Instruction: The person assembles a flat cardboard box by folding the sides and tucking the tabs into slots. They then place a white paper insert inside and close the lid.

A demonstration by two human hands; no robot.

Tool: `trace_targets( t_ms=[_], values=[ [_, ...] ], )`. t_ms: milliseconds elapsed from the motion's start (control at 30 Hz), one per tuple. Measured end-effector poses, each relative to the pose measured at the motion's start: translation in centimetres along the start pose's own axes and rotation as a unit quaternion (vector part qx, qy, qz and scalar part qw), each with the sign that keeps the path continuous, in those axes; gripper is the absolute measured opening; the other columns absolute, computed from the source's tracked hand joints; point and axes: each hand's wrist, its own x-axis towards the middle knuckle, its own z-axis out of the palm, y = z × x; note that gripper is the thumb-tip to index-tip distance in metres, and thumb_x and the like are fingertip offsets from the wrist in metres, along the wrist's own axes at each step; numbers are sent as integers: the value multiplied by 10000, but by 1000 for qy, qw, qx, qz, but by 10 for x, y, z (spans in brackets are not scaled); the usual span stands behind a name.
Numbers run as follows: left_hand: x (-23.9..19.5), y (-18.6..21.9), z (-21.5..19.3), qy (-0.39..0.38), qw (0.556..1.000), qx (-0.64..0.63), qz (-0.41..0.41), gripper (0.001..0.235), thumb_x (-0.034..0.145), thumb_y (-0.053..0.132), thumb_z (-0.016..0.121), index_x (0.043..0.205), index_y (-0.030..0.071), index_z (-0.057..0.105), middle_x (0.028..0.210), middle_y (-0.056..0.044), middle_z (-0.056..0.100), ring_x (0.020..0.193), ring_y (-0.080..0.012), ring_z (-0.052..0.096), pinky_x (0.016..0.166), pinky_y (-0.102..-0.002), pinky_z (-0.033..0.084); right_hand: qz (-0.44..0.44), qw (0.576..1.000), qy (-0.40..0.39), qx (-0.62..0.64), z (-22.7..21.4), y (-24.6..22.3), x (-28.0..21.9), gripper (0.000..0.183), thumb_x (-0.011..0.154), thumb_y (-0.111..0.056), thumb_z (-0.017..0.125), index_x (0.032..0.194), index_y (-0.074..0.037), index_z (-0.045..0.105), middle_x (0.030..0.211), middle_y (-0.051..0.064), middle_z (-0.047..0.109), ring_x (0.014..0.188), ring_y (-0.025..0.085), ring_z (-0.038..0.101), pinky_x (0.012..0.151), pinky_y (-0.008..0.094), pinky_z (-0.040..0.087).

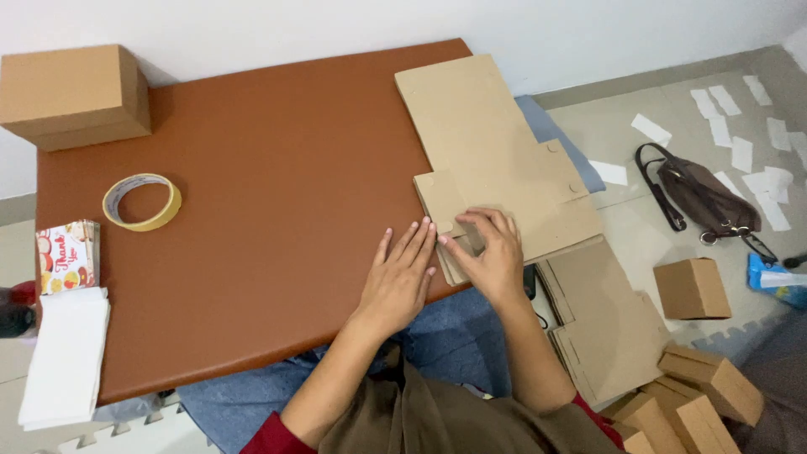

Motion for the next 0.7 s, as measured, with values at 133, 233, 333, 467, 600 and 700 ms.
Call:
trace_targets(
  t_ms=[133, 233, 333, 467, 600, 700],
  values=[
    [-2, 1, -1, 3, 1000, 12, 0, 625, 1019, 235, 464, 1579, 23, 284, 1630, -161, 324, 1494, -299, 308, 1223, -555, 106, -14, 1000, 14, -3, 2, 0, -4, 349, 858, -415, 805, 1102, -181, 715, 1177, 71, 640, 1125, 352, 605, 972, 524, 431],
    [-2, -1, 1, 1, 1000, 11, 7, 624, 1019, 243, 465, 1572, 13, 290, 1618, -175, 341, 1493, -309, 314, 1224, -565, 116, -32, 999, 31, -15, 5, 3, -7, 239, 940, -369, 740, 1108, -200, 722, 1167, 65, 645, 1126, 351, 601, 972, 521, 427],
    [-3, -2, 3, -4, 1000, 12, 9, 618, 1030, 251, 443, 1577, 17, 276, 1624, -172, 329, 1504, -309, 292, 1225, -574, 109, -40, 998, 33, -30, 5, 0, -9, 198, 998, -360, 672, 1126, -220, 727, 1181, 49, 650, 1153, 338, 589, 988, 516, 421],
    [-3, -3, 1, -3, 1000, -10, 16, 617, 1037, 223, 430, 1591, 22, 248, 1640, -178, 294, 1500, -343, 291, 1216, -599, 108, -44, 999, 17, 13, 2, -4, -7, 189, 998, -352, 668, 1142, -258, 746, 1165, 43, 659, 1123, 315, 585, 962, 458, 402],
    [-3, 2, -6, 4, 1000, -22, 18, 620, 1037, 202, 412, 1604, 46, 217, 1653, -168, 266, 1498, -351, 283, 1206, -609, 104, -11, 996, -22, 91, -2, 1, 1, 164, 945, -306, 739, 1094, -241, 760, 1004, 39, 688, 1007, 297, 626, 929, 434, 420],
    [-3, 1, -5, 4, 1000, -23, 8, 654, 1032, 217, 422, 1609, 31, 174, 1642, -172, 282, 1499, -332, 283, 1215, -590, 96, 17, 991, -46, 122, 11, 14, 14, 107, 895, -154, 766, 1001, -145, 753, 844, 71, 689, 868, 240, 614, 860, 397, 458]
  ],
)
